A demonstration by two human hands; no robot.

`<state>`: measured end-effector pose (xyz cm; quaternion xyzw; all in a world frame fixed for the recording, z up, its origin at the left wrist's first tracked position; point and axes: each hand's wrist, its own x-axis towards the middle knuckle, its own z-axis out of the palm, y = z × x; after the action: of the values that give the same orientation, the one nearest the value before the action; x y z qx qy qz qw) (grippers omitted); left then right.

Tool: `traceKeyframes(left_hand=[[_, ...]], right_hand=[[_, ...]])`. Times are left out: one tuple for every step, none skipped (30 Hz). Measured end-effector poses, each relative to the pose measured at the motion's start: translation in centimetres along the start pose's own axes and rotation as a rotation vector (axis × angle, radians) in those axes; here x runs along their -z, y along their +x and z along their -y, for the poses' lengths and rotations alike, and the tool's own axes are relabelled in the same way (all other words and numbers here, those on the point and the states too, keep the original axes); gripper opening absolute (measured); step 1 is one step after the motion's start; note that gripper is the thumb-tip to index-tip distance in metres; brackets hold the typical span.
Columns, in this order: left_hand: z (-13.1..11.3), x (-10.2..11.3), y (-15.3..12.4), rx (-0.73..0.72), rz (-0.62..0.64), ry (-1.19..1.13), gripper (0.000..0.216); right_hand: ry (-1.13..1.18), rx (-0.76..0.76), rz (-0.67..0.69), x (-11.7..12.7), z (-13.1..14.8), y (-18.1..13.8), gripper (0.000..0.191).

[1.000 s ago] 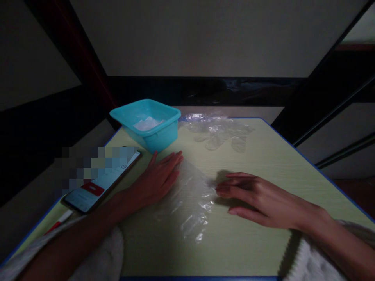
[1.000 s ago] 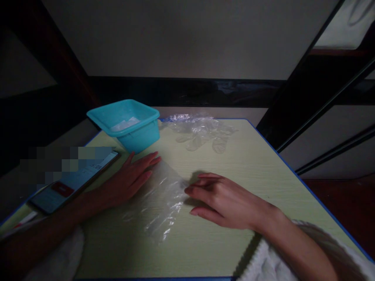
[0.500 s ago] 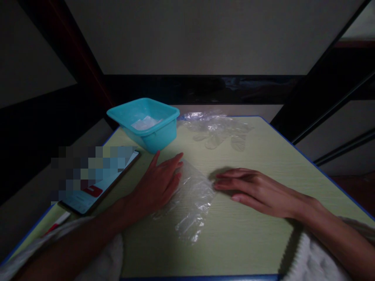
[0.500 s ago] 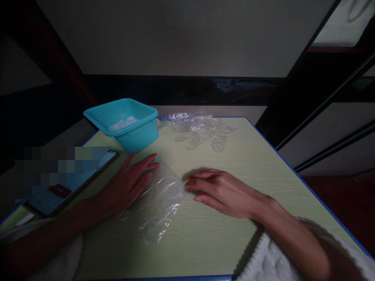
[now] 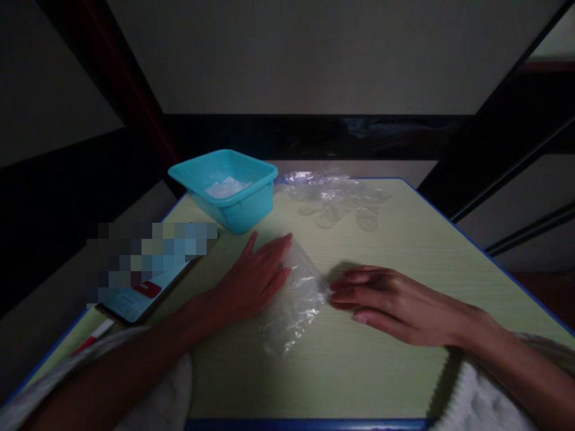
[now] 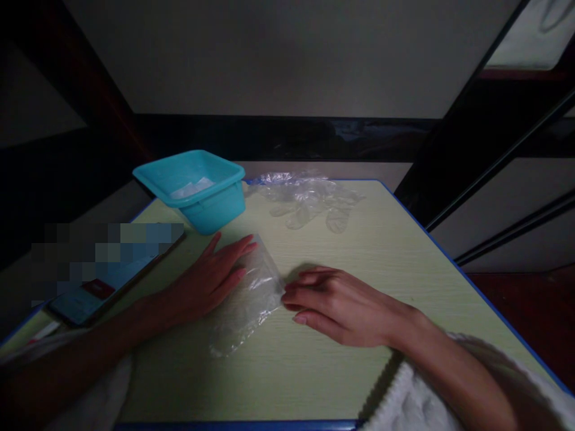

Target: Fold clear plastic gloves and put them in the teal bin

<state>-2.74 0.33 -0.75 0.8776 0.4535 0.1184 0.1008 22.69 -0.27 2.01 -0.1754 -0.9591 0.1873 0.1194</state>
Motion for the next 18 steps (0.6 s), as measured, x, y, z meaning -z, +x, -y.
traceKeyframes(left_hand=[[0.1, 0.0, 0.0, -0.006, 0.004, 0.002, 0.048], [0.2, 0.0, 0.0, -0.013, 0.002, 0.004, 0.048], [0.3, -0.1, 0.0, -0.022, -0.010, 0.004, 0.048], [0.3, -0.1, 0.0, -0.031, -0.026, 0.005, 0.048], [0.4, 0.0, -0.1, -0.045, -0.043, 0.007, 0.049], [0.3, 0.0, -0.1, -0.061, -0.057, 0.010, 0.049], [0.2, 0.0, -0.2, -0.083, -0.061, 0.017, 0.049], [0.1, 0.1, -0.3, -0.105, -0.051, 0.028, 0.049], [-0.1, 0.1, -0.3, -0.128, -0.034, 0.042, 0.049], [-0.3, 0.1, -0.4, -0.146, -0.010, 0.059, 0.048], [-0.4, 0.1, -0.5, -0.156, 0.015, 0.076, 0.047], [-0.6, 0.1, -0.5, -0.159, 0.038, 0.091, 0.046], [-0.6, 0.0, -0.6, -0.156, 0.054, 0.104, 0.045], [-0.6, 0.0, -0.6, -0.149, 0.059, 0.114, 0.044], [-0.6, 0.0, -0.6, -0.140, 0.057, 0.121, 0.044], [-0.5, -0.1, -0.6, -0.127, 0.048, 0.123, 0.044], [-0.3, -0.1, -0.6, -0.112, 0.033, 0.123, 0.044], [-0.2, -0.1, -0.6, -0.097, 0.012, 0.119, 0.044]], right_hand=[[-0.009, 0.016, -0.024, 0.0, 0.0, 0.0, 0.031], [-0.025, 0.029, -0.049, 0.0, -0.1, -0.1, 0.031], [-0.050, 0.037, -0.077, 0.0, -0.2, -0.1, 0.031], [-0.082, 0.039, -0.100, 0.0, -0.2, -0.1, 0.031], [-0.113, 0.037, -0.114, 0.0, -0.4, -0.2, 0.032], [-0.138, 0.034, -0.116, -0.1, -0.5, -0.2, 0.033], [-0.153, 0.028, -0.108, -0.1, -0.6, -0.2, 0.034], [-0.157, 0.018, -0.089, -0.2, -0.8, -0.1, 0.035], [-0.152, 0.005, -0.062, -0.2, -0.9, -0.1, 0.036], [-0.144, -0.011, -0.030, -0.4, -1.1, 0.0, 0.038], [-0.139, -0.029, 0.000, -0.5, -1.2, 0.0, 0.040], [-0.138, -0.047, 0.028, -0.6, -1.4, 0.1, 0.043], [-0.138, -0.063, 0.054, -0.7, -1.6, 0.2, 0.045], [-0.139, -0.077, 0.079, -0.8, -1.7, 0.2, 0.047], [-0.141, -0.089, 0.102, -0.9, -1.8, 0.3, 0.049], [-0.143, -0.100, 0.121, -0.9, -1.9, 0.3, 0.050], [-0.145, -0.109, 0.137, -0.9, -1.9, 0.3, 0.051], [-0.147, -0.114, 0.146, -0.9, -1.9, 0.3, 0.051]])
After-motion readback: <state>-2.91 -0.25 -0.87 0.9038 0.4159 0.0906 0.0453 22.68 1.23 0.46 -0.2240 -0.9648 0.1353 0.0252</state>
